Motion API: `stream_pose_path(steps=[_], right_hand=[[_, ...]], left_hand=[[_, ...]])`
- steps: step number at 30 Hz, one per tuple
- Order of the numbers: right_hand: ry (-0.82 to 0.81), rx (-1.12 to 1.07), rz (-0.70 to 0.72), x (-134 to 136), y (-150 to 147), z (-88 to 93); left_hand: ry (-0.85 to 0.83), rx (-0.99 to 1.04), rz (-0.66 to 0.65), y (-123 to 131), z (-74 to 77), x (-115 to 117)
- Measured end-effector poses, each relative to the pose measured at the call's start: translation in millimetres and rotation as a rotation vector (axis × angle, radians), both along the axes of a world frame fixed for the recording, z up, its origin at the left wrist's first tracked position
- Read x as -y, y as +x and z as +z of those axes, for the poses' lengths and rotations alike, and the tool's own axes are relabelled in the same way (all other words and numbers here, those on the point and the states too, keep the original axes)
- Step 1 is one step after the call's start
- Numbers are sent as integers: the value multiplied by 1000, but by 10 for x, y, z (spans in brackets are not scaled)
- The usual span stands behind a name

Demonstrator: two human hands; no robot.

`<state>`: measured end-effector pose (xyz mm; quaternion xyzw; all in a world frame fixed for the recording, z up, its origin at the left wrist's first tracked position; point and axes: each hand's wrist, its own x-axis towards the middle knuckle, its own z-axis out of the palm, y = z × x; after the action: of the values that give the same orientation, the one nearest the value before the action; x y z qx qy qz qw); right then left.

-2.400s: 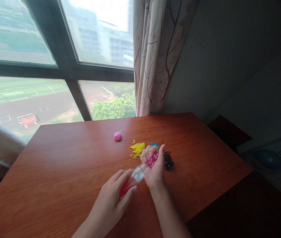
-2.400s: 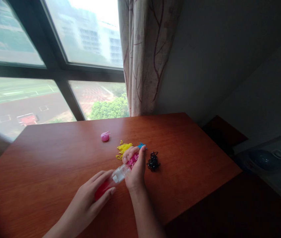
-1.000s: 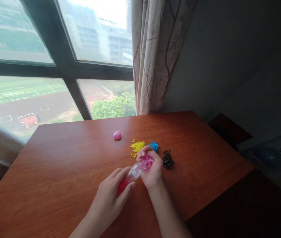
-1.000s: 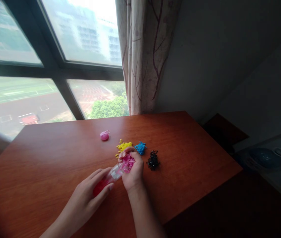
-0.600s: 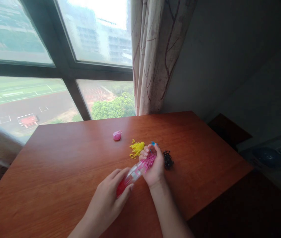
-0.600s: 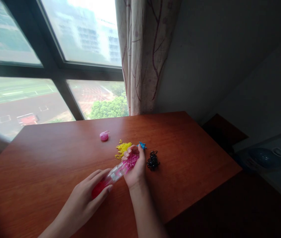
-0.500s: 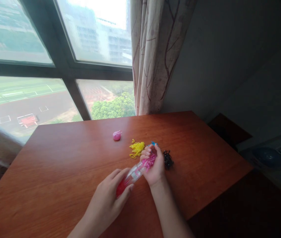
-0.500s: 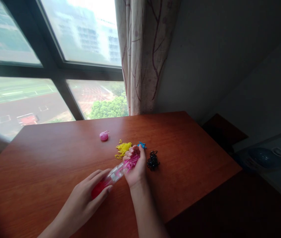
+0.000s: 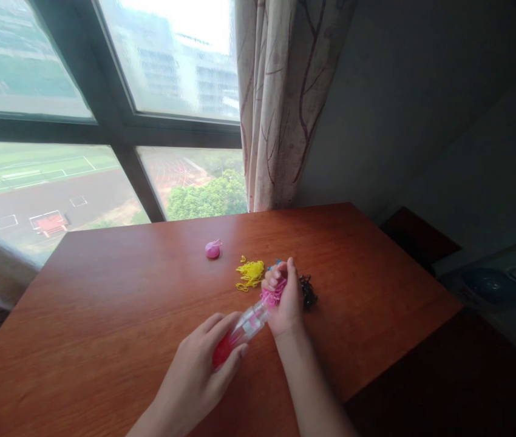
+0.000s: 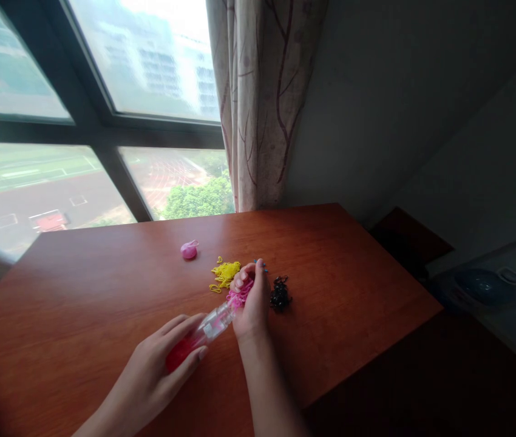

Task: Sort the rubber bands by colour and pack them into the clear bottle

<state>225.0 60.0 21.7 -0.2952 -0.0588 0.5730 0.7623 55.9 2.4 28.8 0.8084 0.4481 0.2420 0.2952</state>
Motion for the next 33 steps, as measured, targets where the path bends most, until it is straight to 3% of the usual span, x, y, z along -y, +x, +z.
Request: stream_pose_path(steps=[4, 13, 22, 27, 33], right_hand=[[23, 202, -56, 73, -74, 38], [-5, 343, -48, 132, -185, 42], [62, 258, 79, 146, -194, 19], [65, 181, 60, 169, -238, 32], [179, 139, 60, 207, -255, 48]], left_hand=[[6, 6, 18, 19, -20, 17], [79, 31, 46, 30, -20, 10], [75, 47, 29, 26, -39, 4], [24, 60, 33, 49, -32, 10], [-8, 98, 46, 66, -12, 2]])
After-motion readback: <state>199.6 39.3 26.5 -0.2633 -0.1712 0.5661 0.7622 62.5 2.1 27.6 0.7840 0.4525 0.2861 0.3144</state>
